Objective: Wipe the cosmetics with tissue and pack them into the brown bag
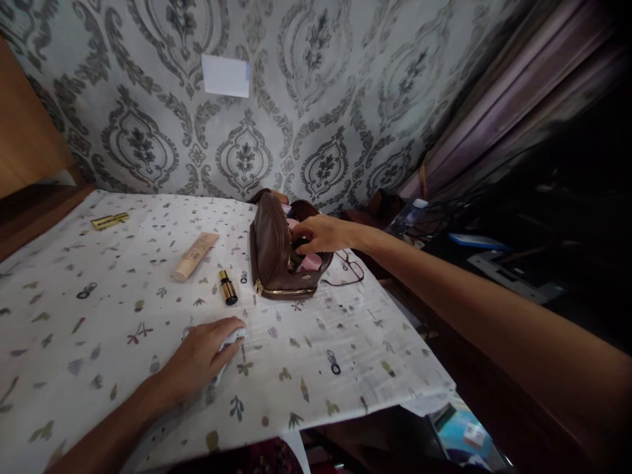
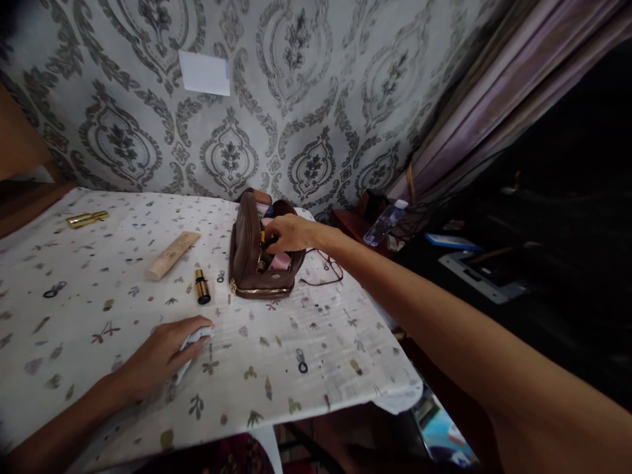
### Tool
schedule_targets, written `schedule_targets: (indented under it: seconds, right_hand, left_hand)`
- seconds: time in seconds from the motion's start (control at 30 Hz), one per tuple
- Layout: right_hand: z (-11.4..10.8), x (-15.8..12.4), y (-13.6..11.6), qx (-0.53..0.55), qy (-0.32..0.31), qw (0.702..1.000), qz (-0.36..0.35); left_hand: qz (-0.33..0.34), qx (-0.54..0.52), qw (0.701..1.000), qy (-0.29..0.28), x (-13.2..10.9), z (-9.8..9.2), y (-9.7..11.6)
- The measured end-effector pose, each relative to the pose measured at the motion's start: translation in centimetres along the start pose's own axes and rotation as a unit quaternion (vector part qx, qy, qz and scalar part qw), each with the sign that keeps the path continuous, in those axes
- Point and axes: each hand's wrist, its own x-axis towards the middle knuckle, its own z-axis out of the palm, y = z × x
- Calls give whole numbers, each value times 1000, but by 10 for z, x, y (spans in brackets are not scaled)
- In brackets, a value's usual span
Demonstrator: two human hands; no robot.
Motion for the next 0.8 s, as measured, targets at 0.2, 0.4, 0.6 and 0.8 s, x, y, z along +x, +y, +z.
schedule_targets:
  seconds: [0.2,0.4,0.6,0.8]
  right_hand:
    - [12,13,1,12,23,998,50]
    - [10,12,-2,59,-2,997,40]
    - [14,-37,5,144,123,982,27]
    - [36,-45,13,294,136,945,-56]
  left_hand:
    - [2,7,1000,-5,1,2,-1]
    - [8,10,1000,-4,0,2,-2]
    - [23,22,999,-9,0,0,-2]
    - [69,45,997,4,4,3,-1]
